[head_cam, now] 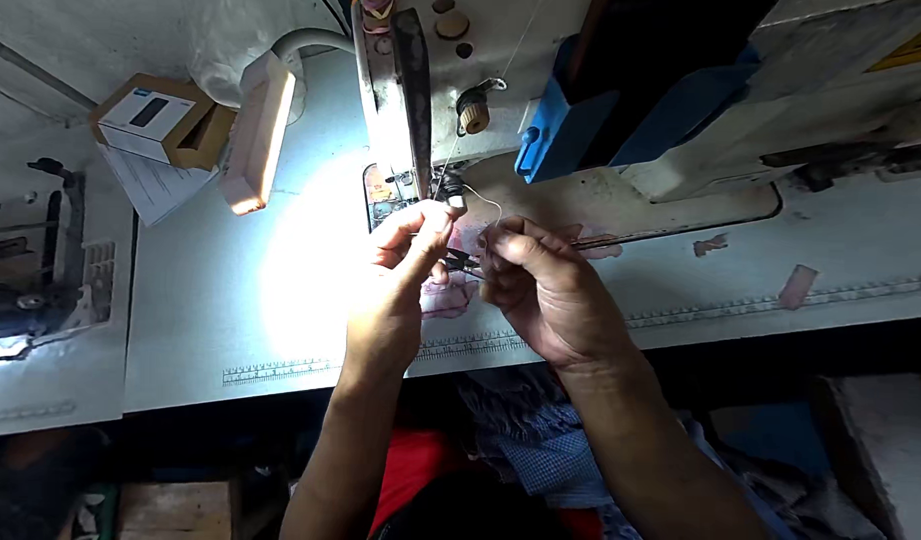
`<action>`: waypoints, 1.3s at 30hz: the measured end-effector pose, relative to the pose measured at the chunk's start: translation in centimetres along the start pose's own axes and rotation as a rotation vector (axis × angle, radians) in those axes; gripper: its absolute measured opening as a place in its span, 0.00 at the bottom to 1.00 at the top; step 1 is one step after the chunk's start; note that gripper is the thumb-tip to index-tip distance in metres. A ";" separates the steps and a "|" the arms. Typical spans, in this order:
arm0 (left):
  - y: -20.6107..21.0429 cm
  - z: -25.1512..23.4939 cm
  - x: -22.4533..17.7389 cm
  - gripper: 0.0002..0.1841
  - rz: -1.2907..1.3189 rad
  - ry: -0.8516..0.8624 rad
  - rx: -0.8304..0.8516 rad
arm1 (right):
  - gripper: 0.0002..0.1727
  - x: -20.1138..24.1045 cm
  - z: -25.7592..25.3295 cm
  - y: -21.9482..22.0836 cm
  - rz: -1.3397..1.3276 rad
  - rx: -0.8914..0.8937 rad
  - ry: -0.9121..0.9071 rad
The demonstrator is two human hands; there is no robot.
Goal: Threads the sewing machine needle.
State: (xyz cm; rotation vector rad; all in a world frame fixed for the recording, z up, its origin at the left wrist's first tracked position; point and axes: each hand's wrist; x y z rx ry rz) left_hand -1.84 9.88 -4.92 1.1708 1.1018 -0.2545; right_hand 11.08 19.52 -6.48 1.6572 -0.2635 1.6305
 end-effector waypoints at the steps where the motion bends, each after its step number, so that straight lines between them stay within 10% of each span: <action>1: -0.1 0.0 0.0 0.09 0.032 0.008 0.002 | 0.11 0.1 -0.1 0.1 -0.035 -0.012 0.007; 15: -0.1 -0.3 1.0 0.09 0.346 0.032 -0.057 | 0.20 -0.3 0.0 0.4 -0.102 0.054 0.099; 27: -0.1 0.2 1.4 0.10 0.504 -0.032 -0.039 | 0.07 -0.8 1.9 -0.7 0.466 0.004 -0.106; 32: 0.0 0.2 1.7 0.13 0.602 -0.088 -0.042 | 0.07 -0.8 1.9 -1.2 0.294 -0.035 -0.033; 39: -0.2 0.0 1.7 0.12 0.814 -0.145 -0.018 | 0.26 -3.4 -1.2 -4.4 1.644 -0.116 -0.446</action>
Point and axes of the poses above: each hand's wrist, its own z-axis away from the middle knuckle, its own y-axis out of the palm, x = y × z, and after that the axes turned 14 degrees about z, right-handed
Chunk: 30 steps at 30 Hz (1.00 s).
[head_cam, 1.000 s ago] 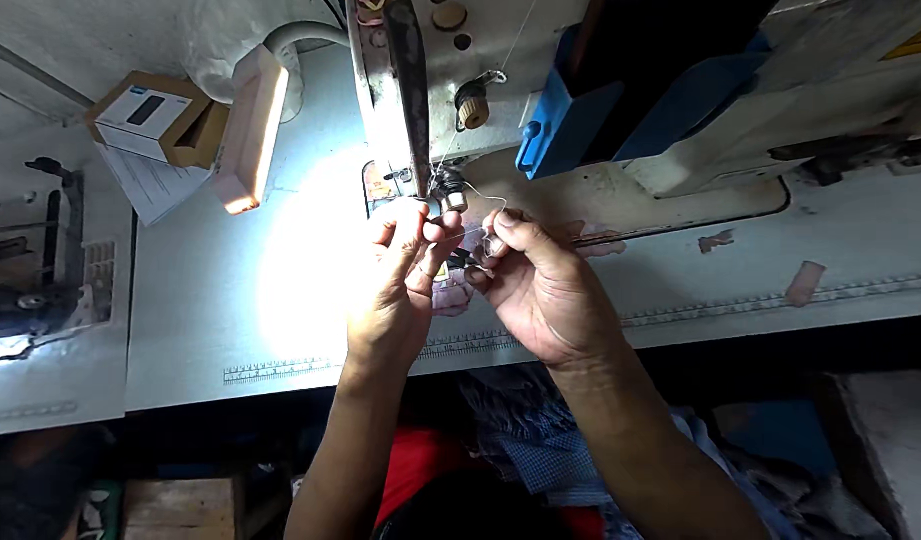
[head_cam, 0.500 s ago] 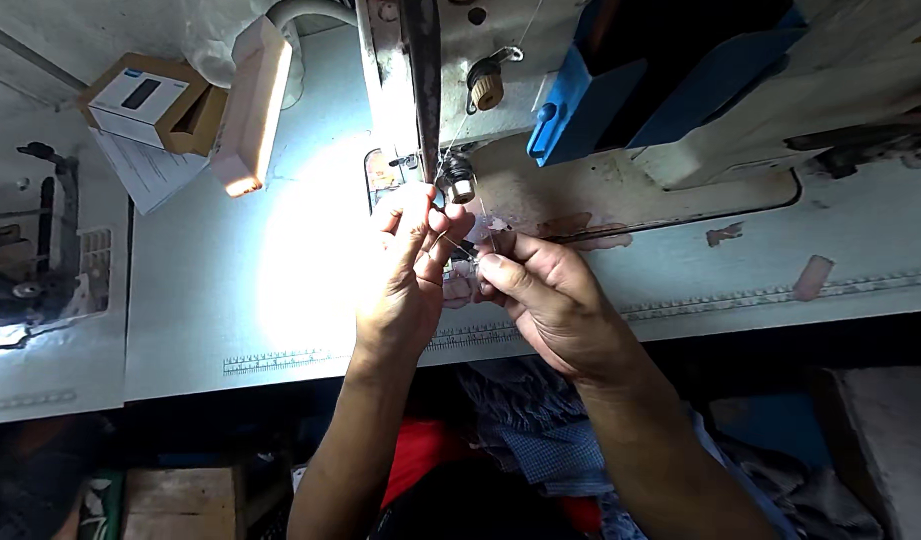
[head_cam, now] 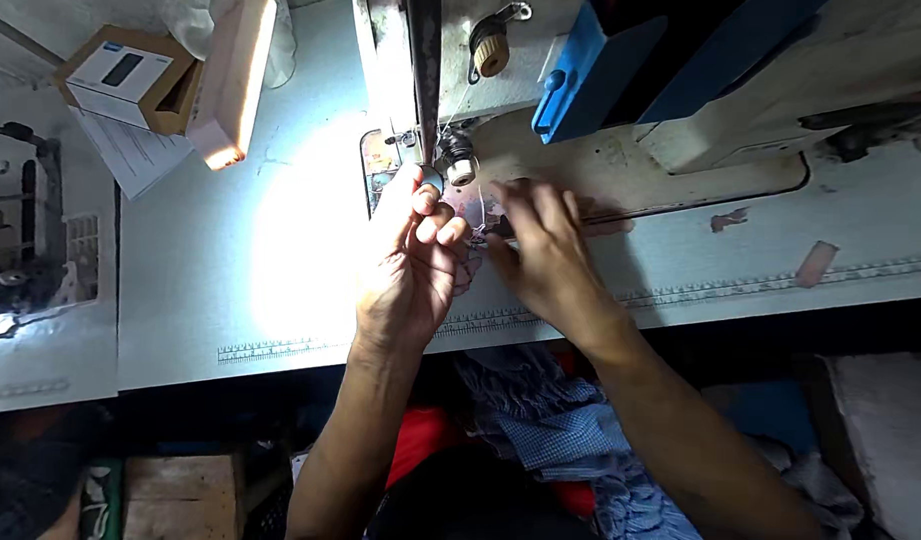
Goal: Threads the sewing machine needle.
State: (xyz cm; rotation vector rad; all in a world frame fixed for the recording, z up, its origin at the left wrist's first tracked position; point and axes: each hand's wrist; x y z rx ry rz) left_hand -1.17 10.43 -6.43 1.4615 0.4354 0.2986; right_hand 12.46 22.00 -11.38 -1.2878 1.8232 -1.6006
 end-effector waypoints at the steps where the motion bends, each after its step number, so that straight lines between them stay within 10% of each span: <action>1: 0.0 0.1 -0.1 0.12 0.013 -0.013 0.009 | 0.20 -0.3 0.1 0.6 0.064 0.008 -0.037; 12: 0.7 1.3 0.0 0.10 0.051 0.009 -0.097 | 0.14 -0.3 2.8 0.3 0.232 -0.004 -0.127; 20: 0.7 1.2 0.6 0.10 0.097 0.020 -0.081 | 0.13 3.3 3.3 -3.7 -0.985 0.055 0.234; 30: 0.8 1.1 0.9 0.09 0.089 0.053 -0.119 | 0.10 5.5 2.5 -3.3 -0.722 -0.032 0.222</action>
Point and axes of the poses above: each hand's wrist, its own z-axis away from the middle knuckle, its own y-axis out of the palm, x = y × z, and after that the axes turned 14 degrees about z, right-handed
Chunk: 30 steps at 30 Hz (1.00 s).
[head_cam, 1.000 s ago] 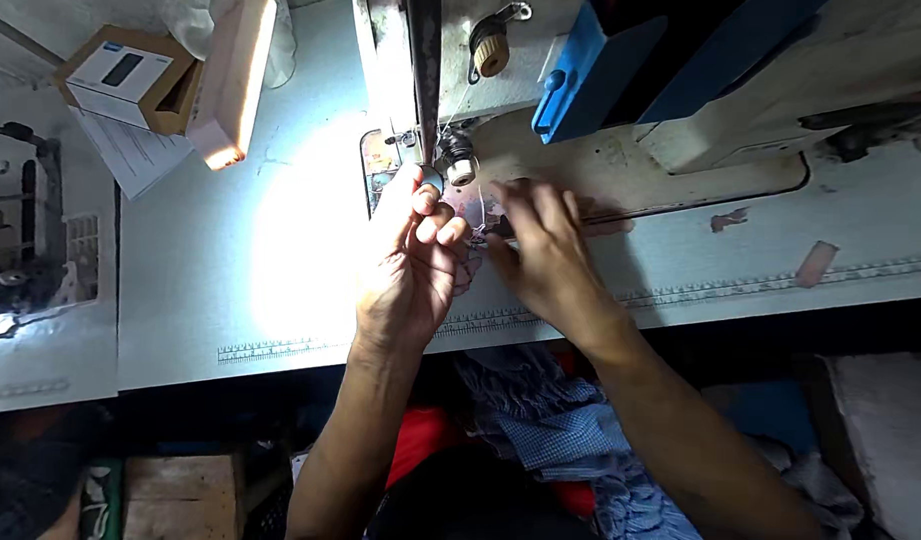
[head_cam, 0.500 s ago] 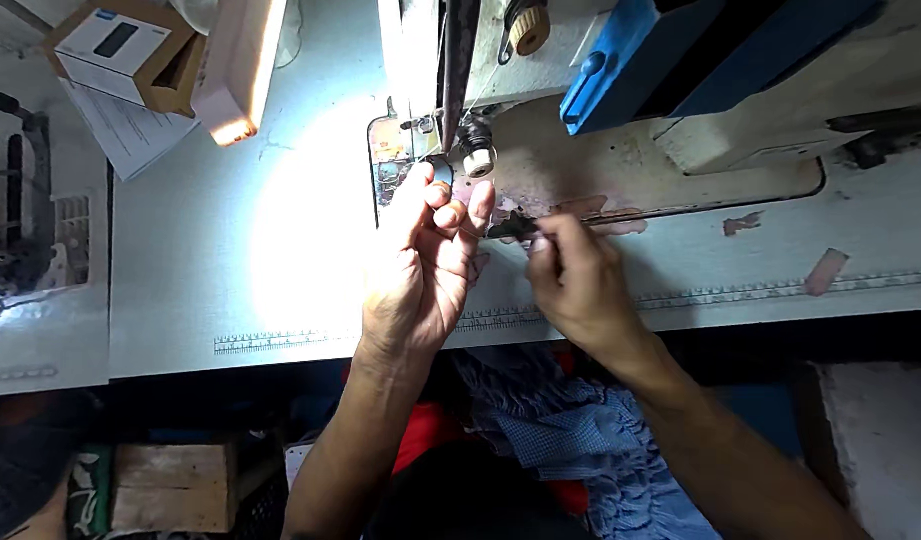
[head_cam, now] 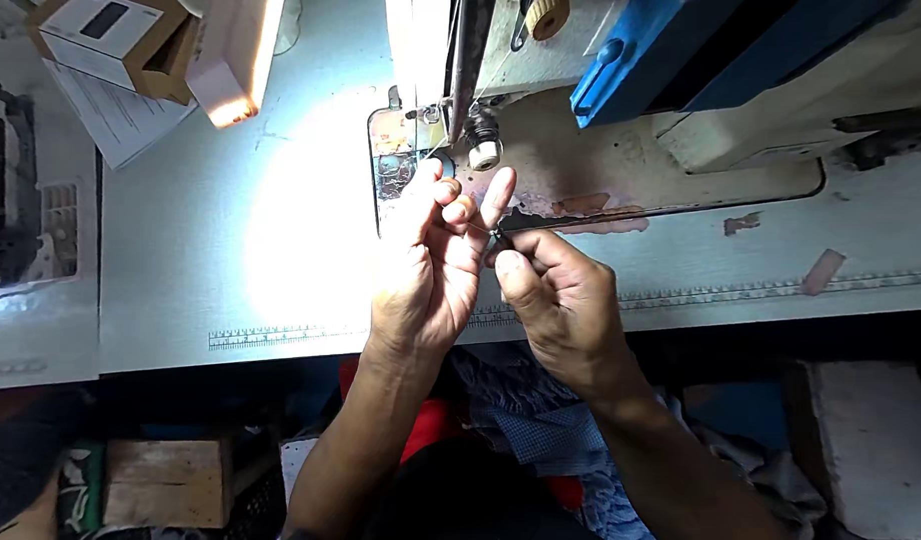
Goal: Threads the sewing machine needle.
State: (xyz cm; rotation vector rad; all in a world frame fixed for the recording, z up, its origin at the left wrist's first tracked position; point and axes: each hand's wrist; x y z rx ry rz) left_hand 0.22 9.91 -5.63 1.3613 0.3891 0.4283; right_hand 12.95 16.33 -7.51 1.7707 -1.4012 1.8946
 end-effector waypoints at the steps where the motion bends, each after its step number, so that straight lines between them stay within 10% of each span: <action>1: 0.0 0.0 0.0 0.10 -0.003 0.005 -0.007 | 0.10 0.1 0.0 0.0 0.007 -0.002 0.002; 30: 0.2 0.0 0.6 0.09 0.002 0.032 0.021 | 0.11 0.0 0.2 0.3 0.234 -0.096 -0.103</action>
Point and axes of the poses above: each hand's wrist, its own z-axis away from the middle knuckle, its own y-axis out of the palm, x = y × z, and after that the axes turned 14 degrees about z, right-handed
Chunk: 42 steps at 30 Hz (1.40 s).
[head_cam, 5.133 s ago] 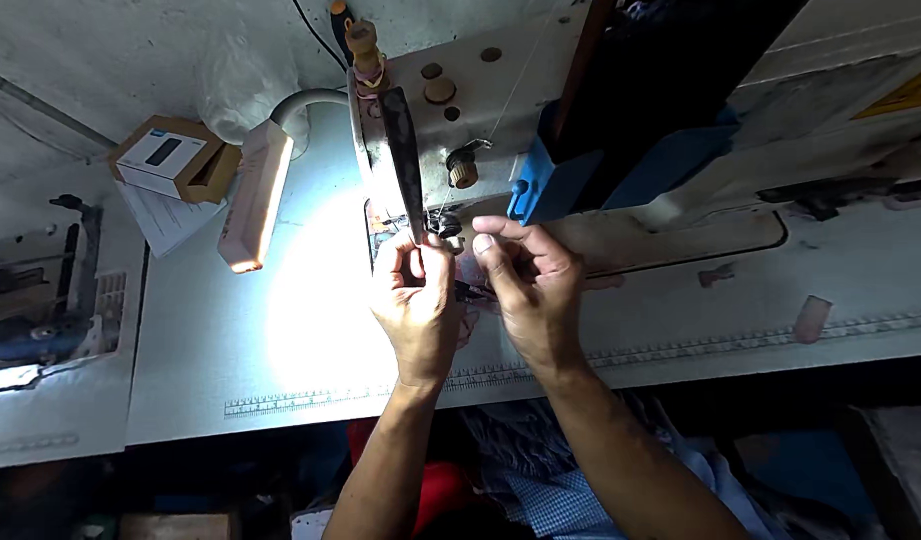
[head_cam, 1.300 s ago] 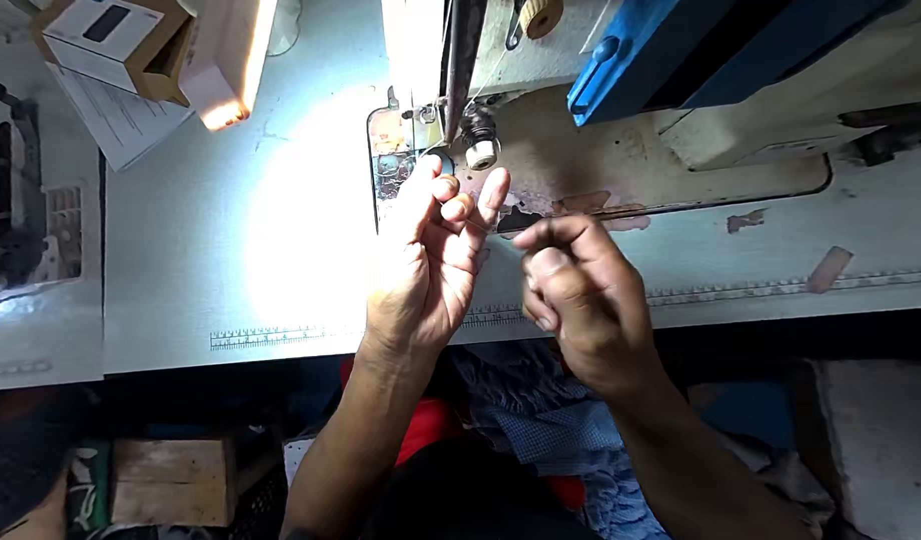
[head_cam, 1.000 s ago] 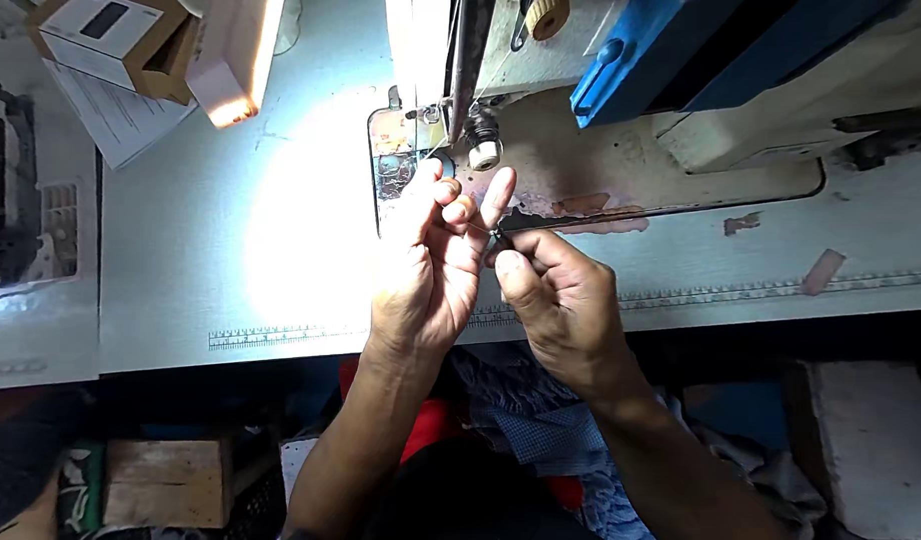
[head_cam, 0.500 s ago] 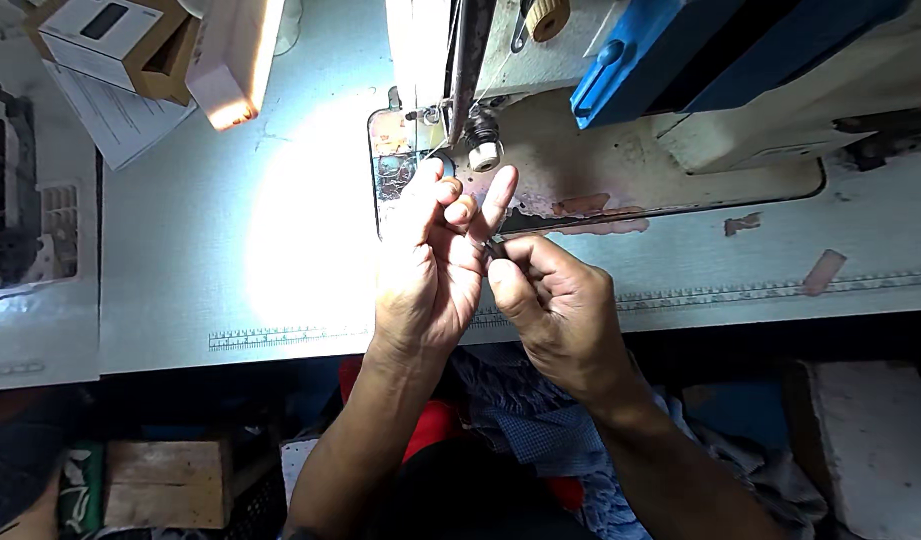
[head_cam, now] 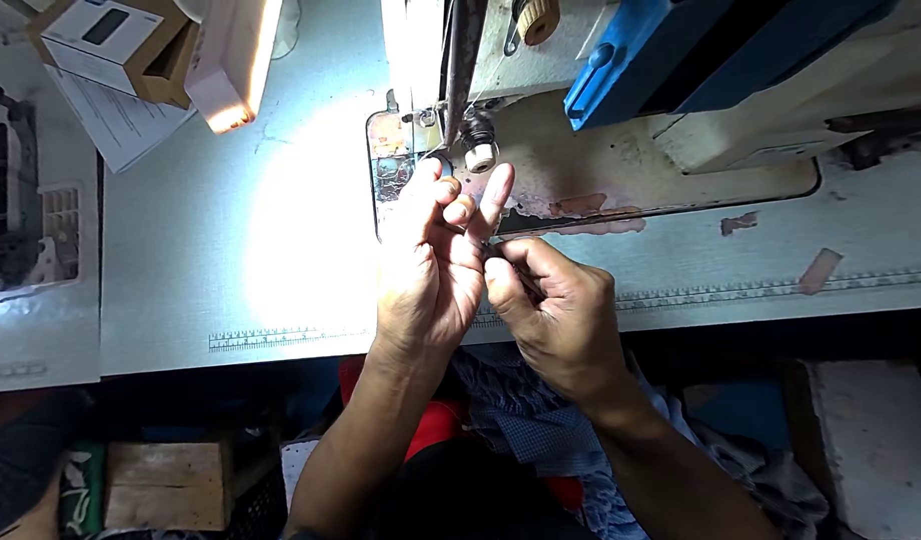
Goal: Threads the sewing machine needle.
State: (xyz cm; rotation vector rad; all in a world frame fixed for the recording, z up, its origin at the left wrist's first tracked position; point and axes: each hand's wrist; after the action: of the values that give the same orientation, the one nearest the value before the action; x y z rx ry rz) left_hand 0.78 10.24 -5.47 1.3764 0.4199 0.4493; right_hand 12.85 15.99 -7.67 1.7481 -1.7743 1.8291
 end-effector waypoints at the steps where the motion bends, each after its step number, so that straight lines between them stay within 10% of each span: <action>1: 0.0 0.0 0.0 0.09 0.008 -0.003 -0.001 | 0.11 -0.1 0.0 0.0 -0.015 -0.004 -0.003; 24: -0.5 -0.5 -0.5 0.08 -0.155 -0.049 0.071 | 0.19 -0.8 0.2 -1.1 -1.375 0.358 0.457; 35: 0.6 -2.6 -1.8 0.06 -1.005 -0.219 0.079 | 0.16 -1.3 -0.4 -1.0 -1.027 0.352 0.300; 39: -5.1 -6.0 -2.2 0.08 -0.899 -0.032 0.545 | 0.16 -1.6 -0.5 -1.0 -0.814 0.281 0.216; 42: -0.4 -3.4 -2.2 0.05 -1.023 -0.084 0.253 | 0.15 -1.6 -0.7 -1.0 -0.689 0.238 0.168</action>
State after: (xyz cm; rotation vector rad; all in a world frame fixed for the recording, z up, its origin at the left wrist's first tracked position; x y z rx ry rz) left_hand -2.85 11.86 -6.32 1.2276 1.0512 -0.5146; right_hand 13.69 17.79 -7.94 1.8795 -0.7614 1.8271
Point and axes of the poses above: each hand's wrist, its own z-axis away from the middle knuckle, its own y-axis out of the palm, x = y × z, and after that the axes turned 14 degrees about z, right-handed
